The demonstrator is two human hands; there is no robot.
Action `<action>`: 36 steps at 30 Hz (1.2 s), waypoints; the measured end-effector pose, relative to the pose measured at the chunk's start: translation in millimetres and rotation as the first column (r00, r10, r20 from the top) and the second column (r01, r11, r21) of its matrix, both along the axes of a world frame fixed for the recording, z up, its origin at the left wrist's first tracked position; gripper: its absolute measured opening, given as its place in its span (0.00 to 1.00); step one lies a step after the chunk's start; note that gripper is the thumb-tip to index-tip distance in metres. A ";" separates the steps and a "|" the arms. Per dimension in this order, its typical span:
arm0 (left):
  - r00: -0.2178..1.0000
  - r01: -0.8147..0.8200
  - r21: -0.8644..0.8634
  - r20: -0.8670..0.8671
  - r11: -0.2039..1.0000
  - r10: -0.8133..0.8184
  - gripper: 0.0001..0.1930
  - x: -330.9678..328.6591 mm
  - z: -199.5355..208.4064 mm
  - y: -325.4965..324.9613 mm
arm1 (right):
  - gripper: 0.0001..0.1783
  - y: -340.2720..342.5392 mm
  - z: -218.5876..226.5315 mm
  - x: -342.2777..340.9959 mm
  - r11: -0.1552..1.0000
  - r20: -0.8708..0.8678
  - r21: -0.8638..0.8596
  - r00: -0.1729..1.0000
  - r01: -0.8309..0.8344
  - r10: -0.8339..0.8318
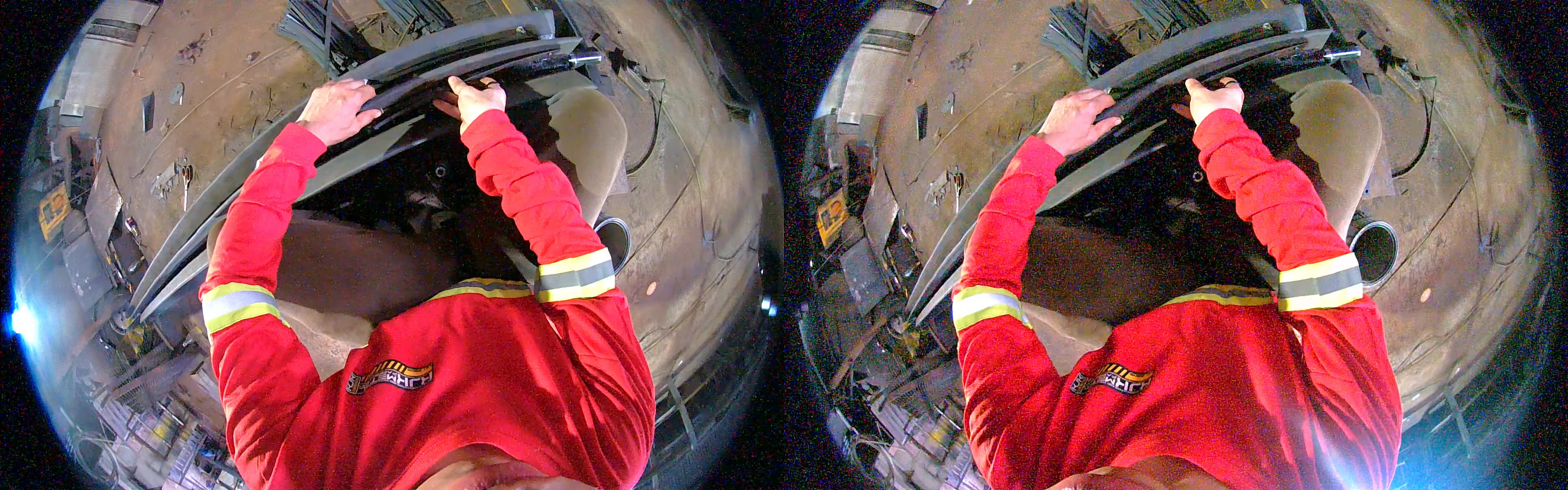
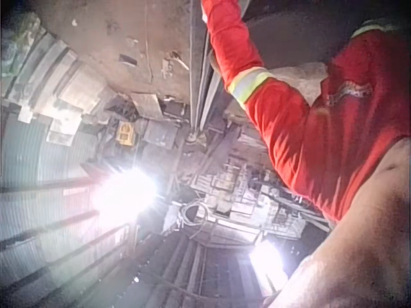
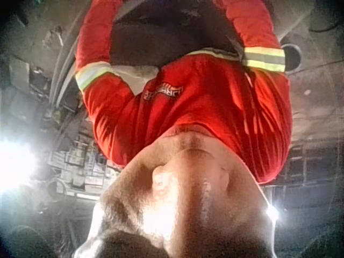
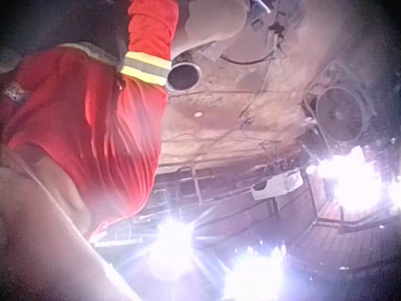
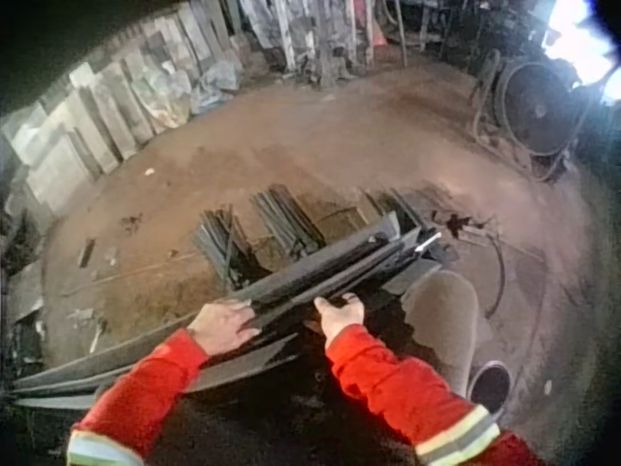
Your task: The person sits on the floor and uses a screwdriver to tighten screws on a curved metal frame. They then pick up a thin metal strip, align it along the frame, and secure it in place using the screwdriver.
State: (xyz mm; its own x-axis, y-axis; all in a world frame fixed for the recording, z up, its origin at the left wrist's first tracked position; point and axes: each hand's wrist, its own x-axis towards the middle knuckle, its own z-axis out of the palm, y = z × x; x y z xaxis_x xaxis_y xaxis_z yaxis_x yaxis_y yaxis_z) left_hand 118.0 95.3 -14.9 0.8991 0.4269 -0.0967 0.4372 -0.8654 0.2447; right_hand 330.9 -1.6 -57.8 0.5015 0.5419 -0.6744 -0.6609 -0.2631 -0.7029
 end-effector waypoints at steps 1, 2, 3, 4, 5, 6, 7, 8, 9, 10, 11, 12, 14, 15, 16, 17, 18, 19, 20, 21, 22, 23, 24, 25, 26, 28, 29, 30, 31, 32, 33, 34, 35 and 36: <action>1.000 0.003 0.013 0.029 1.000 -0.004 0.16 -0.6 -1.7 -0.1 | 0.27 0.5 3.9 -1.7 1.000 0.007 -0.009 1.000 -0.011 0.011; 0.998 0.006 0.026 0.057 1.000 -0.008 0.16 -1.0 -2.8 -0.3 | 0.26 1.4 8.1 -3.8 1.000 -0.005 -0.020 1.000 0.018 -0.018; 0.998 0.005 0.030 0.057 1.000 -0.007 0.16 -1.3 -3.4 -0.5 | 0.26 2.5 12.5 -6.3 0.998 -0.016 -0.032 0.999 0.047 -0.048; 0.998 0.005 0.036 0.059 0.999 -0.008 0.16 -0.4 -3.3 -0.5 | 0.26 3.0 15.6 -6.8 0.996 -0.027 -0.042 0.997 0.078 -0.079; 0.998 0.005 0.042 0.060 0.999 -0.008 0.16 0.3 -3.2 -0.5 | 0.25 2.8 16.9 -6.3 0.995 -0.055 -0.038 0.994 0.091 -0.093; 0.998 0.009 0.032 0.055 0.999 -0.011 0.16 1.0 -3.1 -0.4 | 0.24 2.5 17.8 -6.0 0.994 -0.084 -0.034 0.991 0.103 -0.105; 0.999 0.014 0.022 0.050 1.000 -0.015 0.16 2.1 -2.6 1.0 | 0.23 3.0 18.6 -5.7 0.993 -0.112 -0.030 0.987 0.116 -0.118; 0.999 0.017 0.013 0.045 1.000 -0.018 0.16 2.9 -2.3 2.2 | 0.22 3.3 17.5 -5.7 0.993 -0.108 -0.020 0.987 0.119 -0.121; 0.999 0.010 -0.011 0.038 1.000 -0.010 0.16 3.4 -2.0 3.2 | 0.20 3.3 14.8 -5.9 0.992 -0.103 -0.010 0.987 0.122 -0.123; 0.999 0.000 -0.033 0.033 0.999 0.001 0.16 4.1 -1.5 4.1 | 0.19 3.6 12.6 -6.0 0.992 -0.097 0.002 0.988 0.123 -0.123; 1.000 -0.010 -0.055 0.028 0.998 0.011 0.15 4.5 -0.9 5.1 | 0.19 3.9 10.9 -6.6 0.990 -0.107 -0.003 0.985 0.138 -0.137; 0.999 -0.020 -0.078 0.041 0.997 0.024 0.15 3.4 -3.4 5.2 | 0.18 4.1 9.2 -7.3 0.988 -0.118 -0.007 0.982 0.151 -0.151; 0.997 -0.043 -0.122 0.063 0.992 0.051 0.15 0.7 -6.1 3.4 | 0.18 5.7 8.0 -9.5 0.986 -0.124 -0.021 0.979 0.163 -0.164; 0.995 -0.073 -0.189 0.050 0.979 0.084 0.15 -1.8 -6.0 3.9 | 0.18 6.5 8.4 -10.9 0.986 -0.118 -0.030 0.979 0.162 -0.164; 0.993 -0.100 -0.258 0.035 0.961 0.113 0.16 -1.7 -0.6 1.8 | 0.18 6.5 8.6 -11.6 0.986 -0.110 -0.042 0.980 0.164 -0.168; 0.990 -0.127 -0.325 0.018 0.937 0.140 0.16 -1.7 2.6 0.1 | 0.18 7.0 9.7 -12.0 0.985 -0.108 -0.039 0.979 0.169 -0.172; 0.990 -0.119 -0.338 0.033 0.933 0.138 0.17 -2.8 3.0 -0.4 | 0.19 7.7 11.5 -12.1 0.984 -0.107 -0.035 0.978 0.174 -0.177; 0.990 -0.113 -0.351 0.045 0.929 0.137 0.17 -5.6 4.3 -1.2 | 0.20 7.3 13.2 -12.7 0.984 -0.108 -0.031 0.978 0.178 -0.180; 0.989 -0.106 -0.364 0.057 0.925 0.136 0.17 -7.6 5.2 -1.2 | 0.20 6.4 13.8 -12.8 0.984 -0.108 -0.030 0.978 0.175 -0.177; 0.990 -0.101 -0.373 0.054 0.922 0.130 0.18 -8.1 5.0 0.2 | 0.21 5.4 14.2 -12.7 0.984 -0.107 -0.029 0.979 0.173 -0.175; 0.991 -0.094 -0.383 0.052 0.919 0.123 0.18 -7.8 3.7 2.8 | 0.22 5.1 13.5 -12.9 0.985 -0.105 -0.028 0.979 0.171 -0.173; 0.992 -0.087 -0.393 0.050 0.916 0.116 0.19 -7.4 3.2 5.2 | 0.22 5.1 12.9 -13.2 0.986 -0.095 -0.027 0.981 0.167 -0.169; 0.995 -0.087 -0.403 0.015 0.911 0.102 0.19 -7.4 3.8 8.9 | 0.22 5.4 12.4 -13.7 0.986 -0.084 -0.027 0.983 0.163 -0.165; 0.996 -0.088 -0.417 -0.019 0.905 0.088 0.19 -6.1 8.5 11.7 | 0.22 5.0 12.1 -14.4 0.987 -0.072 -0.030 0.985 0.158 -0.160; 0.996 -0.090 -0.431 -0.054 0.898 0.074 0.19 -5.5 10.4 13.8 | 0.22 4.9 12.1 -14.9 0.987 -0.070 -0.027 0.984 0.161 -0.163; 1.000 -0.029 -0.361 -0.021 0.932 0.023 0.17 -6.5 5.5 16.4 | 0.22 5.7 13.2 -16.5 0.986 -0.067 -0.020 0.984 0.167 -0.168; 1.000 0.001 -0.324 -0.006 0.946 -0.003 0.17 -7.0 3.7 17.2 | 0.23 5.7 15.1 -17.7 0.986 -0.064 -0.019 0.984 0.168 -0.169; 1.000 -0.010 -0.333 -0.012 0.943 0.006 0.16 -7.2 2.2 17.4 | 0.23 5.1 18.1 -18.9 0.985 -0.060 -0.017 0.984 0.169 -0.170; 1.000 -0.017 -0.343 -0.019 0.939 0.012 0.15 -5.4 2.0 16.8 | 0.24 4.5 19.6 -18.7 0.985 -0.057 -0.017 0.983 0.174 -0.175; 1.000 -0.025 -0.352 -0.025 0.936 0.017 0.15 -3.8 1.9 16.0 | 0.24 4.3 17.7 -18.0 0.987 -0.057 -0.013 0.985 0.163 -0.163; 0.999 -0.033 -0.349 -0.024 0.936 0.026 0.15 -3.7 1.3 14.9 | 0.24 3.9 14.2 -17.3 0.988 -0.056 -0.010 0.987 0.151 -0.152; 0.999 -0.043 -0.345 -0.026 0.938 0.036 0.16 -5.7 0.4 13.4 | 0.25 4.0 14.3 -17.9 0.990 -0.060 -0.006 0.988 0.140 -0.140; 0.999 -0.053 -0.341 -0.028 0.938 0.046 0.16 -6.9 -0.2 11.5 | 0.25 4.3 15.3 -18.9 0.989 -0.059 -0.017 0.987 0.146 -0.146; 0.997 -0.074 -0.326 -0.039 0.943 0.065 0.17 -6.7 -0.9 9.4 | 0.26 4.8 17.0 -20.5 0.988 -0.059 -0.029 0.987 0.151 -0.153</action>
State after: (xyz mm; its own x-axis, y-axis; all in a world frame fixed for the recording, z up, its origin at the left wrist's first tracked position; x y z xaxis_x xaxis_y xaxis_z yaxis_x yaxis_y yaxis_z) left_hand 111.3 104.8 -15.8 0.8633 0.4294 -0.2653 0.5041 -0.7070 0.4961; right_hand 310.4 3.3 -40.8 0.5348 0.4458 -0.7178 -0.7356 -0.1725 -0.6551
